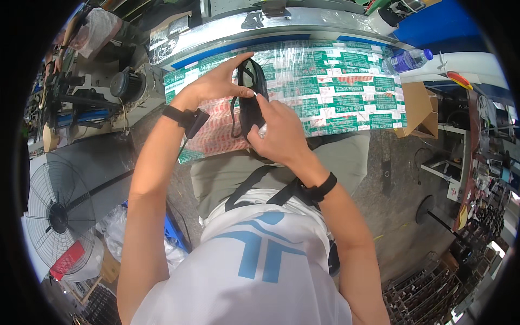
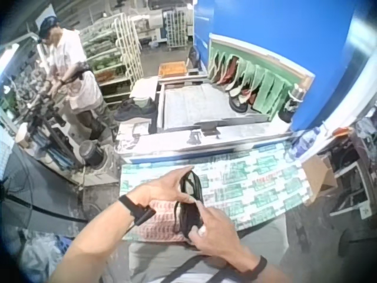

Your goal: The recorder is shown applying adhesive and manipulating shoe components on a production line.

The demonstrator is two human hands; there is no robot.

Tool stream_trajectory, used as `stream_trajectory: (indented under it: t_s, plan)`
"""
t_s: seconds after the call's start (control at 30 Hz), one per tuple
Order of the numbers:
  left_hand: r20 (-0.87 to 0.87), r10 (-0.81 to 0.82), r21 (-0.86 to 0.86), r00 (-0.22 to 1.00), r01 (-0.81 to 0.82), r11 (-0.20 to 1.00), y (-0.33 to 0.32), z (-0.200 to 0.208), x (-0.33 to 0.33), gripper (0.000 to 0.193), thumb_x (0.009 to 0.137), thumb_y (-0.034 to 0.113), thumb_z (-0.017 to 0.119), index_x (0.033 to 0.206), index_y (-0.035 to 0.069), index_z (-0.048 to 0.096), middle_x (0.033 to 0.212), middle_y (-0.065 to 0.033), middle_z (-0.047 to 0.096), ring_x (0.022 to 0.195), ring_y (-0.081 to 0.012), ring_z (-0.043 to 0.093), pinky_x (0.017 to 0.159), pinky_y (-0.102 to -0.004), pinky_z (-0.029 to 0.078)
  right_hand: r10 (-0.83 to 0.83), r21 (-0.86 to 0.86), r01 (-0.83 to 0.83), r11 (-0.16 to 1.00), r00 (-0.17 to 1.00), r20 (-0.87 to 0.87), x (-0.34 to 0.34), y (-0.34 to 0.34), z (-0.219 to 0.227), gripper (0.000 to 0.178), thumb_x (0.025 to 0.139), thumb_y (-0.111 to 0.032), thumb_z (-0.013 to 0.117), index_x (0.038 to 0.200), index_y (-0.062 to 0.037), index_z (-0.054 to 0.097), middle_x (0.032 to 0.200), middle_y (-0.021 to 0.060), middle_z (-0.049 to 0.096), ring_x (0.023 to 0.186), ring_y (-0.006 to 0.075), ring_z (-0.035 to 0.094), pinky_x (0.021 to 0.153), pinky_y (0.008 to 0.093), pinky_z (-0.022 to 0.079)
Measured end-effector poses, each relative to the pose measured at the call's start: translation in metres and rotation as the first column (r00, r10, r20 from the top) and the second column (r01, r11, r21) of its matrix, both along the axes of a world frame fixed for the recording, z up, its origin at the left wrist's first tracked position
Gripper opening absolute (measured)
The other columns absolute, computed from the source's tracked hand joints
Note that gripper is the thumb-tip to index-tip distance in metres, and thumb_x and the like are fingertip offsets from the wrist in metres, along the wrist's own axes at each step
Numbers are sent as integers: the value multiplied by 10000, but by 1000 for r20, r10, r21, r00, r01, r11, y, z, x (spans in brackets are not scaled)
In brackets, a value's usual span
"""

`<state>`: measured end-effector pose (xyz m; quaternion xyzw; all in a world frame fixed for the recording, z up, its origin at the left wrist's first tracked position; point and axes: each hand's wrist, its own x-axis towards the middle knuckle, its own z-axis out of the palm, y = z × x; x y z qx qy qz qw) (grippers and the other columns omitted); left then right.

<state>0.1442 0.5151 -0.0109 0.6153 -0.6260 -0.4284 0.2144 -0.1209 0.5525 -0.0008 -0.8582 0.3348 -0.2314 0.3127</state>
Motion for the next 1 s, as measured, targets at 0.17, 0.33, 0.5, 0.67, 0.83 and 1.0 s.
stream_trajectory:
  t_s: [0.17, 0.33, 0.5, 0.67, 0.83, 1.0]
  plan:
    - [-61, 33, 13, 998, -33, 999, 0, -2, 0, 1045, 864, 243, 1017, 1729, 96, 451, 1739, -191, 506, 1606, -320, 478, 1295, -441, 452, 40, -120, -60, 991, 987, -156, -16, -3, 3, 740, 849, -192, 763, 1492, 133, 593, 1017, 209, 664, 965, 404, 666, 875, 522, 538]
    - [-88, 22, 30, 996, -20, 999, 2, 1, -5, 968, 879, 222, 1006, 1688, 99, 487, 1672, -167, 567, 1552, -308, 534, 1266, -427, 475, 74, -26, -85, 996, 956, -286, -43, 37, 37, 759, 851, -196, 772, 1512, 122, 575, 1086, 205, 654, 1046, 383, 656, 915, 518, 519]
    - [-176, 56, 64, 983, -46, 997, 5, -12, -8, 975, 892, 218, 988, 1706, 98, 464, 1649, -186, 581, 1529, -316, 557, 1265, -424, 466, 36, 16, -33, 999, 966, -257, -46, 38, 25, 752, 848, -188, 770, 1516, 105, 585, 1076, 201, 663, 1036, 389, 663, 931, 523, 524]
    - [-94, 122, -11, 988, -124, 992, 16, -4, -16, 980, 877, 247, 967, 1700, 71, 465, 1586, -201, 622, 1462, -326, 615, 1229, -420, 499, 24, -143, -56, 988, 976, -216, -69, 8, -9, 811, 829, -185, 785, 1568, 69, 569, 1074, 191, 666, 1026, 393, 660, 932, 531, 527]
    - [-125, 134, 5, 983, -134, 991, 12, -14, -16, 972, 894, 202, 961, 1723, 131, 459, 1621, -178, 607, 1472, -294, 607, 1217, -416, 507, 96, 14, -96, 995, 967, -234, -97, 61, 49, 852, 849, -149, 796, 1630, 60, 529, 1120, 202, 667, 1054, 397, 651, 937, 506, 533]
    - [-114, 112, -119, 987, -125, 985, 18, -24, -11, 988, 898, 201, 955, 1741, 169, 442, 1592, -151, 615, 1317, -244, 658, 1116, -413, 553, 72, 167, -48, 985, 987, -142, -100, 71, 47, 840, 845, -126, 799, 1620, 59, 533, 1180, 229, 675, 1075, 417, 656, 955, 508, 534]
